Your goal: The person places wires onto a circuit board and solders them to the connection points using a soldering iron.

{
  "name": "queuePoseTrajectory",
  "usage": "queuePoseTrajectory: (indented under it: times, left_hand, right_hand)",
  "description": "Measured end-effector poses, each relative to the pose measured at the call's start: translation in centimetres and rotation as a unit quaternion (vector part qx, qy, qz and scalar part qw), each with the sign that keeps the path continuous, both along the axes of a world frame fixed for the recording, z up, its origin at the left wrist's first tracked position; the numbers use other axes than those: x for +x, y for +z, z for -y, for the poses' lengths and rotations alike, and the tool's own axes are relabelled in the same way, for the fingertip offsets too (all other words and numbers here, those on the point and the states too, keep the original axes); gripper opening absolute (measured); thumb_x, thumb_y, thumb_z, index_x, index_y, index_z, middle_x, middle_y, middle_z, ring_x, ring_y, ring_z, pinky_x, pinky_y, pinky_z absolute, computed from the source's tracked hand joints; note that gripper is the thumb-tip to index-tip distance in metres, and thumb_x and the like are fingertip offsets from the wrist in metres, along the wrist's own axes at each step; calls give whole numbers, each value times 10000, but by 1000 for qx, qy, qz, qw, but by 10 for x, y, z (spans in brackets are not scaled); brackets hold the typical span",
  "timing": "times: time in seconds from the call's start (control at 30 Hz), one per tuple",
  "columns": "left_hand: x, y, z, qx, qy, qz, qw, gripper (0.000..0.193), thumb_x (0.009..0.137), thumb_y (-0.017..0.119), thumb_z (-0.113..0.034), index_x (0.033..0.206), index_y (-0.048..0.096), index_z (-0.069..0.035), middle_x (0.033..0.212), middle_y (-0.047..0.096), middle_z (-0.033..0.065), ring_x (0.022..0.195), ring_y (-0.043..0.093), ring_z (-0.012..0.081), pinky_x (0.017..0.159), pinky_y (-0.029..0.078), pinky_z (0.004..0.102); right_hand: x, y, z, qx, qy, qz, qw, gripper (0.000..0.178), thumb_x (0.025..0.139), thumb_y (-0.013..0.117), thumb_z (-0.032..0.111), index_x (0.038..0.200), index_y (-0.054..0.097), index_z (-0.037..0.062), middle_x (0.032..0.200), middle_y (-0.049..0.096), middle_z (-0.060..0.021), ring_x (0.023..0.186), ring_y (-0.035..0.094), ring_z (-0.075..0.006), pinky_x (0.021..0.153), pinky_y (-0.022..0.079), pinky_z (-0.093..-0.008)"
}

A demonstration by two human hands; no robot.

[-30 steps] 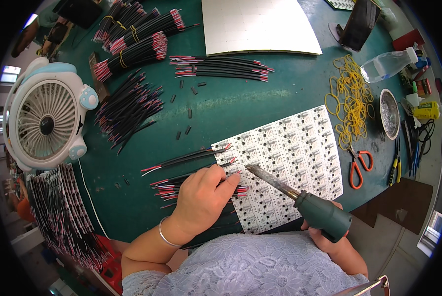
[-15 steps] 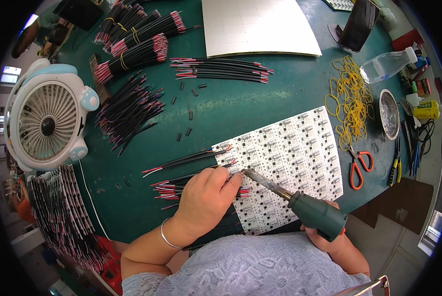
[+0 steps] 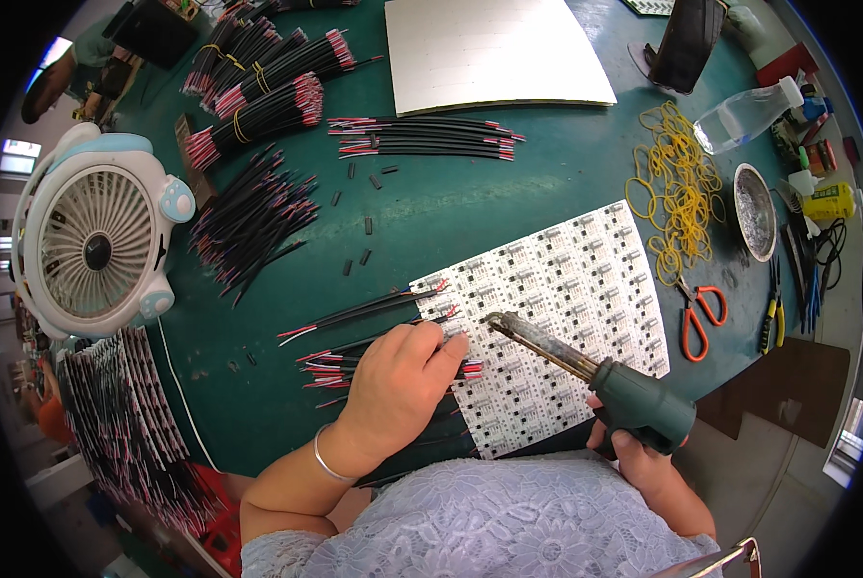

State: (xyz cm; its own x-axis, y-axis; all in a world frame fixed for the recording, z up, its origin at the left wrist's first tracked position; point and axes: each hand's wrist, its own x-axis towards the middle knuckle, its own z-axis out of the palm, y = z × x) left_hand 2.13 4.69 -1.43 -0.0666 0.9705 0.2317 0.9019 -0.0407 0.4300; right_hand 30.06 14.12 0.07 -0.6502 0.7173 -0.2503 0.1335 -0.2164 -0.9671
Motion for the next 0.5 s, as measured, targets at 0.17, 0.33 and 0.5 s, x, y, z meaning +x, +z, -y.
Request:
queuePoseTrajectory:
  times: [0.17, 0.33, 0.5]
  left_hand:
    - [-3, -4, 0, 23, -2, 21, 1000, 300, 661, 669, 16, 950, 687, -62, 846, 539, 70, 722, 561, 243, 614, 476, 347]
    - [-5, -4, 0, 20, 2, 37, 999, 285, 655, 667, 20, 918, 699, -85, 817, 552, 56, 697, 561, 236, 590, 471, 343]
    - [-6, -4, 0, 25, -4, 36, 999, 268, 664, 671, 11, 913, 700, -83, 807, 550, 52, 692, 560, 227, 589, 466, 333]
  right_hand:
    - [4, -1, 0, 22, 45, 29, 998, 355, 859, 672, 172, 1139, 591, -31, 913, 637, -115, 622, 645, -154, 596, 526, -281]
    - [11, -2, 2, 60, 58, 95, 992, 327, 826, 686, 122, 1113, 621, -20, 995, 650, -131, 659, 656, -182, 664, 529, -301]
    - [14, -1, -1, 93, 94, 162, 978, 290, 794, 709, 152, 1055, 673, 30, 1077, 659, -134, 903, 643, -275, 826, 493, -382]
